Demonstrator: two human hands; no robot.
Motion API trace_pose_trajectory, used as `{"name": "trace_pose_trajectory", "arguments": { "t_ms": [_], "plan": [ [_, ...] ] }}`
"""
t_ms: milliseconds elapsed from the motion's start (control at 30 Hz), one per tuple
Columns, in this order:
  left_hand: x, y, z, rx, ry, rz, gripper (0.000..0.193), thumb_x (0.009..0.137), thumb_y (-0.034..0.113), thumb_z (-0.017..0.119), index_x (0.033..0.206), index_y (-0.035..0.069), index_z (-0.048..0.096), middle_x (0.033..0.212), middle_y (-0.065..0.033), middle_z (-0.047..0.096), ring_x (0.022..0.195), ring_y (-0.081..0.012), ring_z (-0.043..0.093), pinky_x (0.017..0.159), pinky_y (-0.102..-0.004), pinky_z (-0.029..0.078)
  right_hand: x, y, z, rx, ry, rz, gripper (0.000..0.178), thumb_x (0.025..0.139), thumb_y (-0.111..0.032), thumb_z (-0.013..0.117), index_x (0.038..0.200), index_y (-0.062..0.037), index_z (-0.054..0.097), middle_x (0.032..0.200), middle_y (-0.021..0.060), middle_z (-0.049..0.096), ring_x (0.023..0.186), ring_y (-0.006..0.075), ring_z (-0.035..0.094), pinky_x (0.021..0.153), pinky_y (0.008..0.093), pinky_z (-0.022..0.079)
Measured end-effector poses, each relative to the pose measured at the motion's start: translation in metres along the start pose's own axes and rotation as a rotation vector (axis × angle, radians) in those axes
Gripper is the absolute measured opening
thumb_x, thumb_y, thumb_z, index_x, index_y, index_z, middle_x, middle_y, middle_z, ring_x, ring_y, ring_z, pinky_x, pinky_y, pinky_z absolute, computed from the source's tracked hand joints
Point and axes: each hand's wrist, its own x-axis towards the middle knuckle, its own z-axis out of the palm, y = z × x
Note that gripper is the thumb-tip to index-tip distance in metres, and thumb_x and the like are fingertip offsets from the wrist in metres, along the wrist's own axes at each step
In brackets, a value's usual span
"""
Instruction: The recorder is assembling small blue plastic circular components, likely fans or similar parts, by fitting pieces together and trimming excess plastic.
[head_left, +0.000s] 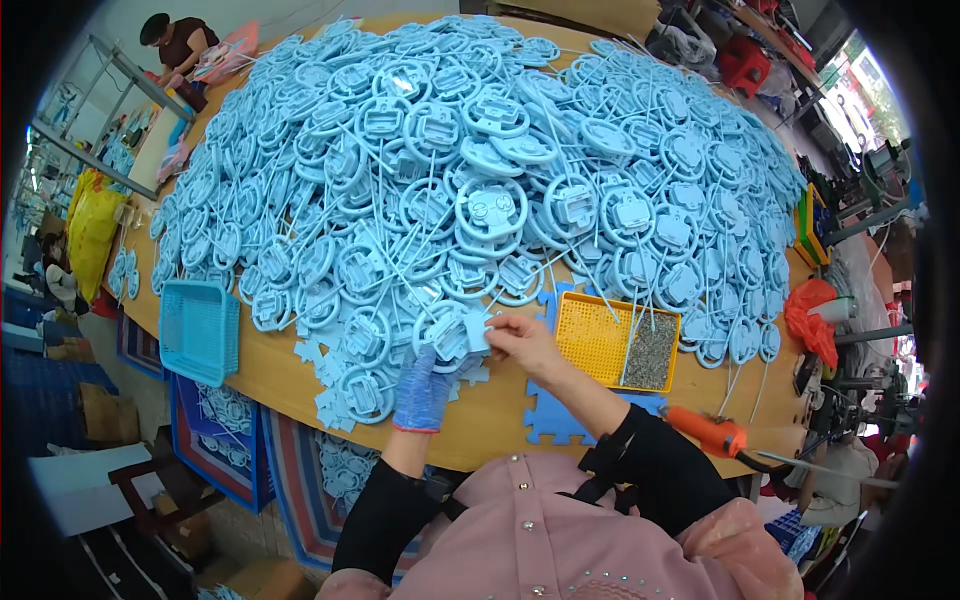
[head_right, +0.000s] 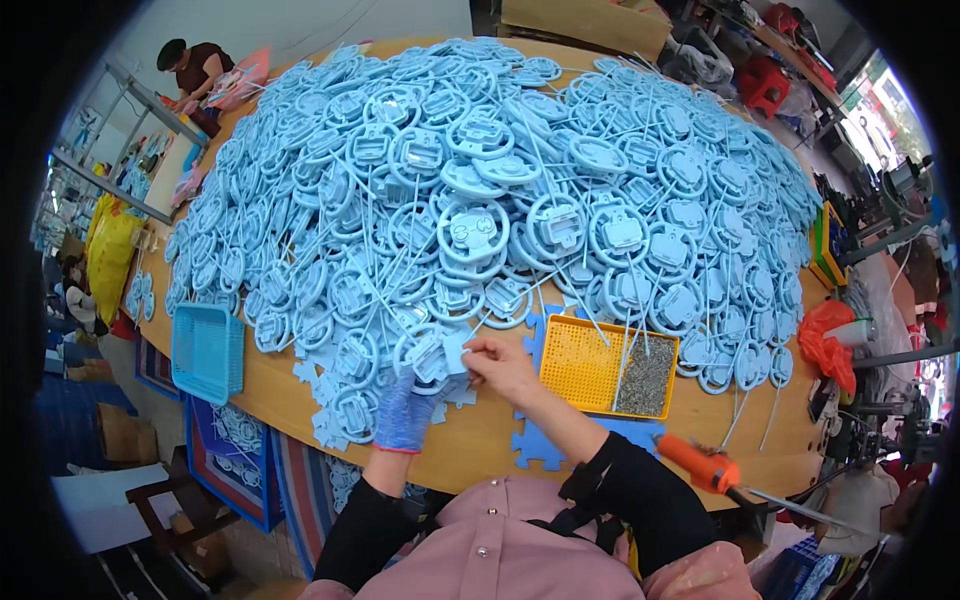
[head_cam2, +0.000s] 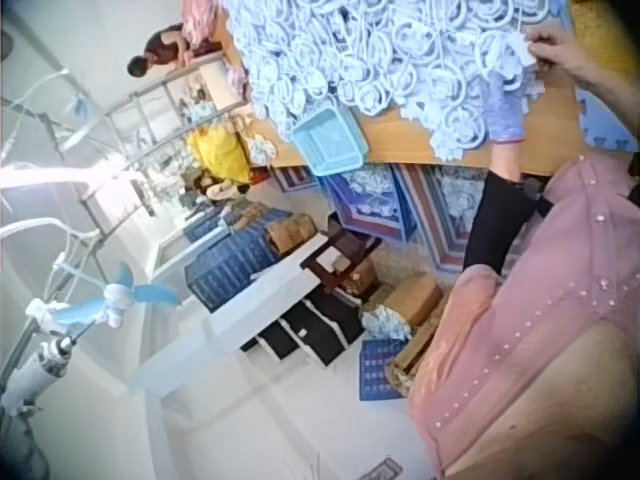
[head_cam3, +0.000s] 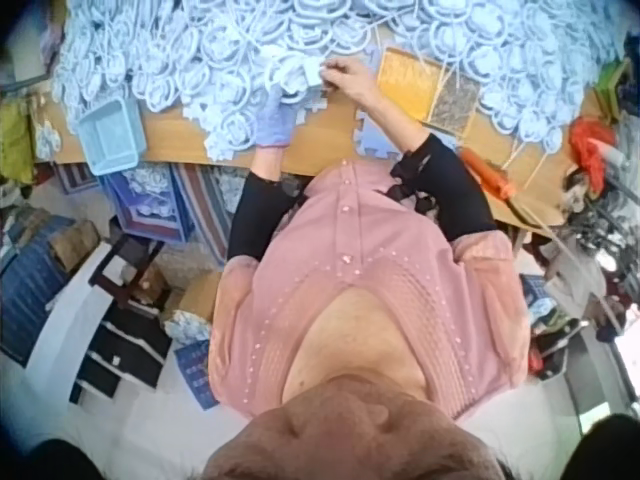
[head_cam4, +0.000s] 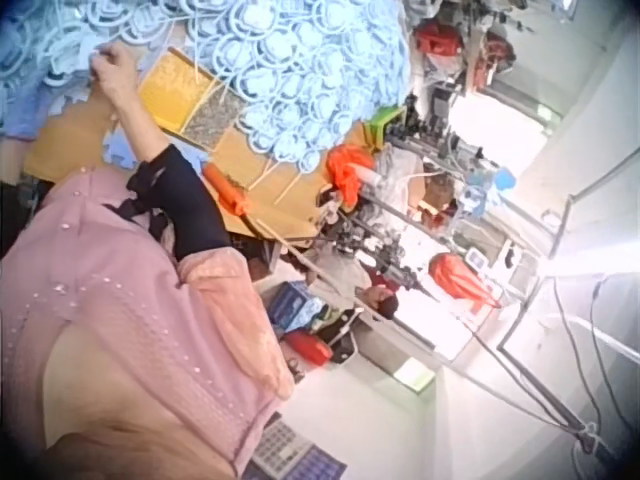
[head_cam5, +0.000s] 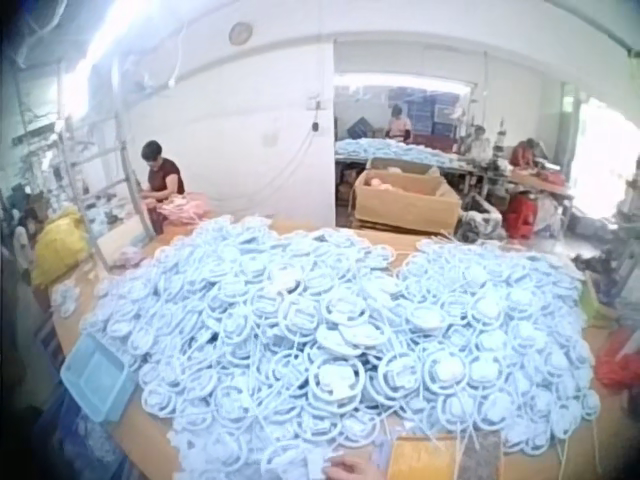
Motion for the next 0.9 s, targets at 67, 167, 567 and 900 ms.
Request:
{"name": "trace_pose_trajectory", "arguments": {
  "t_ms": [67, 167, 567, 900],
  "plan": [
    [0.012, -0.01, 0.003, 0.064, -0.021, 0.049, 0.042, 0.094, 0.023, 0.054, 0.13, 0.003, 0.043, 0.124, -0.0119, 0.054, 0.109, -0.025, 0.056, 0.093, -0.0411, 0.048, 0.002, -0.002, 0.004, 0.127, -0.004, 0.086, 0.016, 0.087, -0.012, 0.065, 0.099, -0.0028, 0.06, 0.083, 0.0063, 0.065, 0.07, 0.0131, 0.064, 0.064, 0.0252, 0.054],
    [0.022, -0.018, 0.019, 0.085, 0.034, 0.096, 0.036, 0.094, 0.018, 0.055, 0.125, 0.004, 0.046, 0.116, -0.0103, 0.056, 0.1, -0.0202, 0.059, 0.084, -0.0364, 0.051, -0.001, -0.008, 0.007, 0.258, 0.038, 0.153, 0.013, 0.087, -0.011, 0.065, 0.095, -0.0035, 0.056, 0.08, 0.008, 0.065, 0.069, 0.014, 0.065, 0.062, 0.0238, 0.056],
    [0.026, -0.004, 0.072, 0.39, 0.014, 0.073, 0.053, 0.084, 0.006, 0.064, 0.131, 0.002, 0.04, 0.118, -0.0112, 0.056, 0.103, -0.0177, 0.058, 0.085, -0.0296, 0.051, 0.006, -0.025, -0.023, -0.213, 0.194, -0.09, 0.034, 0.083, -0.021, 0.07, 0.108, -0.0025, 0.057, 0.087, 0.0044, 0.065, 0.08, 0.0129, 0.062, 0.071, 0.0274, 0.05],
    [0.053, -0.009, 0.119, 0.834, -0.081, 0.122, 0.045, 0.082, 0.013, 0.07, 0.119, 0.0, 0.048, 0.11, -0.0094, 0.06, 0.097, -0.0143, 0.059, 0.082, -0.0279, 0.05, 0.0, -0.034, -0.054, 0.228, 0.13, -0.116, 0.036, 0.083, -0.02, 0.072, 0.112, -0.0056, 0.057, 0.095, 0.0025, 0.064, 0.085, 0.0111, 0.059, 0.072, 0.0261, 0.047]
  ]
}}
